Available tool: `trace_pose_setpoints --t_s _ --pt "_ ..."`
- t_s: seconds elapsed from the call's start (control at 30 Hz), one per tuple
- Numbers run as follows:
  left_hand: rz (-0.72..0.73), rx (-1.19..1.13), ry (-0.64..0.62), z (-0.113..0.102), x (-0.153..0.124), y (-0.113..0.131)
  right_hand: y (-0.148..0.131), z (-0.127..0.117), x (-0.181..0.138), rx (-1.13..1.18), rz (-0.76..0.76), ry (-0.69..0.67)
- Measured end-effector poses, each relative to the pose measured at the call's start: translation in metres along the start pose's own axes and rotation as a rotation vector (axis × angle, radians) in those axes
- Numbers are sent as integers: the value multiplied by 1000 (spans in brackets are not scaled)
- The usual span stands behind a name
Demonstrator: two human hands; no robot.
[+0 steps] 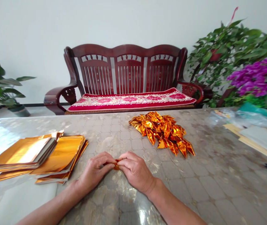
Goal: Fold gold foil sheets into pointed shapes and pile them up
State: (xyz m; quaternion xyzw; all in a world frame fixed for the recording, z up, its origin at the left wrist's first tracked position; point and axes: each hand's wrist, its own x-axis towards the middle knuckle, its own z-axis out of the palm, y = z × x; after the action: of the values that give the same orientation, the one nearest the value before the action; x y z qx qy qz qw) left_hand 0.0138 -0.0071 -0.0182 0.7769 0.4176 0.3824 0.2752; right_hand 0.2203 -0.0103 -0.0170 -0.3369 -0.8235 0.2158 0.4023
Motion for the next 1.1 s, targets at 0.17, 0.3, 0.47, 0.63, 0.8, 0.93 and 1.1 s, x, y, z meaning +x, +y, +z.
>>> trace_pose_setpoints --t_s 0.17,0.3,0.47,0.63,0.8,0.93,1.1 --pt "-1 17 7 -1 -2 1 0 4 -1 8 -24 47" --pt "-15 8 4 -2 -3 4 0 5 -1 10 -36 67" --pt "6 -25 -1 -2 -2 6 -2 5 -1 19 -37 66" --pt "59 -26 -28 -4 -3 6 -4 4 -1 23 -25 49" --pt "131 -26 -23 -4 -4 6 -6 4 0 33 -31 55" --pt "183 -29 -16 -4 -5 6 -7 2 1 54 -44 56" --pt "194 -29 -42 -5 -6 6 -8 0 1 101 -37 43"
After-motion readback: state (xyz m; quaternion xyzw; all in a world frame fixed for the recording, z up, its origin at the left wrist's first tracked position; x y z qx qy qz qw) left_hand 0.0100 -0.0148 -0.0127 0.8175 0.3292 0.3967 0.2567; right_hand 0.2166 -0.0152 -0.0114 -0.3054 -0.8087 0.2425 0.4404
